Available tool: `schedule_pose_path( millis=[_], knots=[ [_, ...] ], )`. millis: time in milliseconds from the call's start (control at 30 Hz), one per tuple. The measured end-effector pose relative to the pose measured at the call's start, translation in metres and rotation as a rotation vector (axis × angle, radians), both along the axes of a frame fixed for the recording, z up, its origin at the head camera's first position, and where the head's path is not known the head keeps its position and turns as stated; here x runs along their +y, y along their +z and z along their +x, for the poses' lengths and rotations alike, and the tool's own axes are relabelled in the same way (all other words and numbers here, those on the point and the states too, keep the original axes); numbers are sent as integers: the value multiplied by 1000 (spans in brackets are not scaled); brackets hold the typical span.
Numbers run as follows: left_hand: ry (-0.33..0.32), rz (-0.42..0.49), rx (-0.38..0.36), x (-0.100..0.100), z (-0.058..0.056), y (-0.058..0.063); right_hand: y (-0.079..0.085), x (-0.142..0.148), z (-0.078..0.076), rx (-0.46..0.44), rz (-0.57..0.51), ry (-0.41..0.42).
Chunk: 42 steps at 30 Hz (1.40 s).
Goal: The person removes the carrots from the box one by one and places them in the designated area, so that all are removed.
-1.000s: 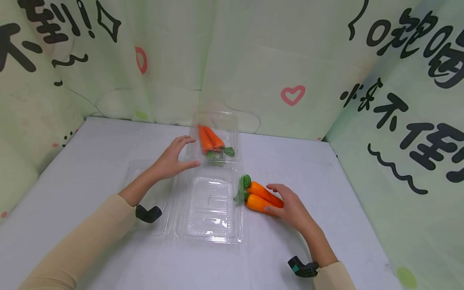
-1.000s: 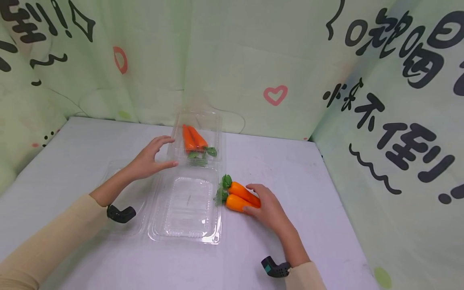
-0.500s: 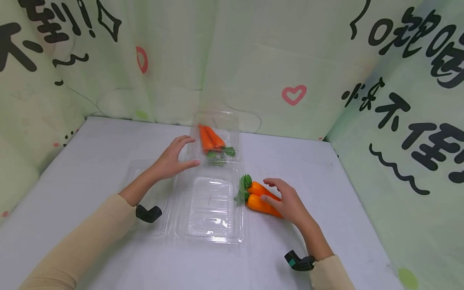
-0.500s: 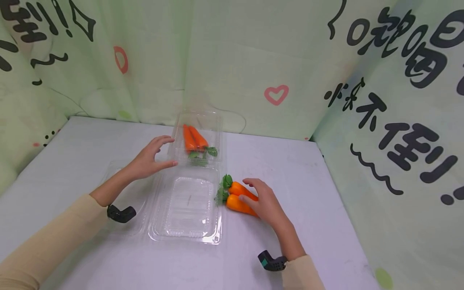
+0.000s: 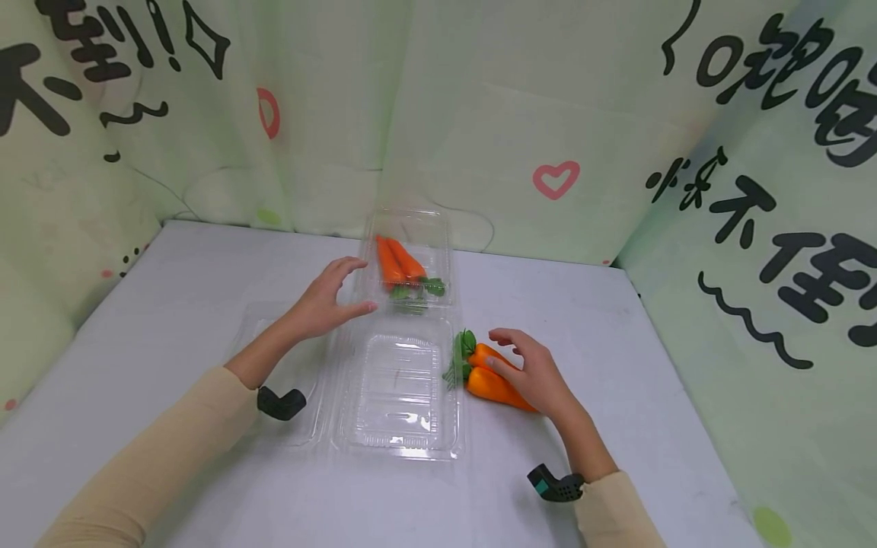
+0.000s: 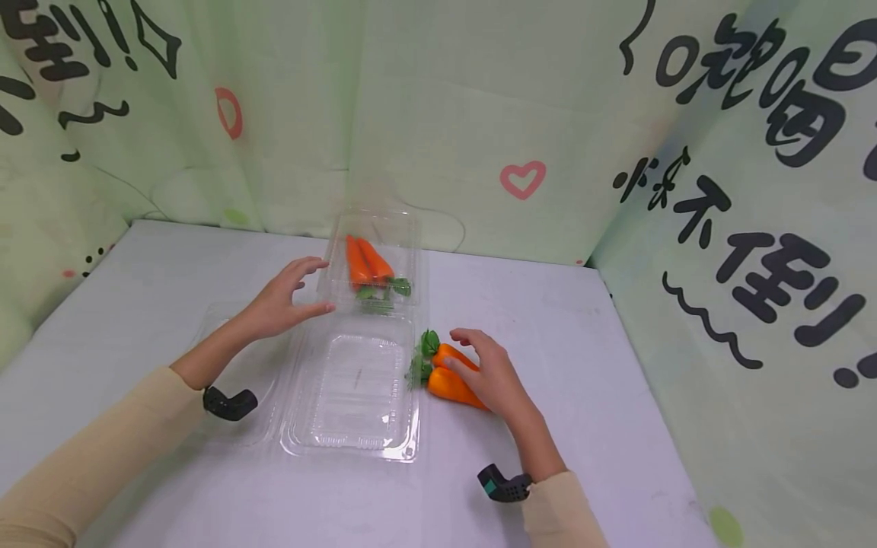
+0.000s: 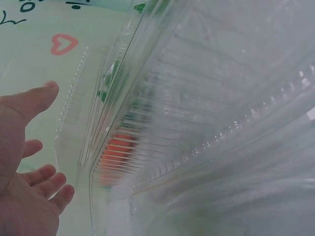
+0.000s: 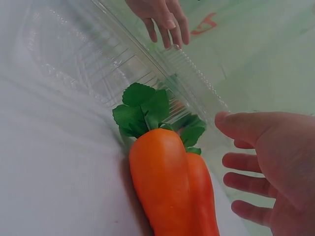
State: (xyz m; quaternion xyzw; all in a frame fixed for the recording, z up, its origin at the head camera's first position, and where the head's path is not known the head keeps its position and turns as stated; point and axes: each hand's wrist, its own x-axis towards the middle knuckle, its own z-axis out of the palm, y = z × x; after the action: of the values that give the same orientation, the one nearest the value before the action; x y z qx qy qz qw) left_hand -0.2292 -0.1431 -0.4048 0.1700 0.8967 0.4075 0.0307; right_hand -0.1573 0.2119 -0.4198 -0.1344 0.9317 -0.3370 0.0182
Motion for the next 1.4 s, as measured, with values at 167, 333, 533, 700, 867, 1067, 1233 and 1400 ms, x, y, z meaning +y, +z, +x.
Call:
schedule_pose_path(
  millis=[167,333,533,700,867,1067,1233,1400],
  knots=[
    [4,6,-13,0,0,1,0,-4,-4,-3,-31,8],
    [14,-1,-20,0,-1,0,0,-8,-9,-16,-49,7],
    [23,-3,-26,1,-1,0,-1,-13,-14,-18,-57,8],
    [23,-8,-20,1,-2,0,-3,-17,-18,-26,-70,8],
    [26,-15,-15,2,-4,-1,-2,-21,-22,-41,-96,5],
    [29,-13,-17,3,-5,-1,-1,-25,-26,-38,-127,24],
    [32,-15,-29,2,-6,-2,-2,-27,-29,-45,-147,38],
    [36,-19,-43,2,-6,-4,-4,-29,-33,-60,-152,34]
  ],
)
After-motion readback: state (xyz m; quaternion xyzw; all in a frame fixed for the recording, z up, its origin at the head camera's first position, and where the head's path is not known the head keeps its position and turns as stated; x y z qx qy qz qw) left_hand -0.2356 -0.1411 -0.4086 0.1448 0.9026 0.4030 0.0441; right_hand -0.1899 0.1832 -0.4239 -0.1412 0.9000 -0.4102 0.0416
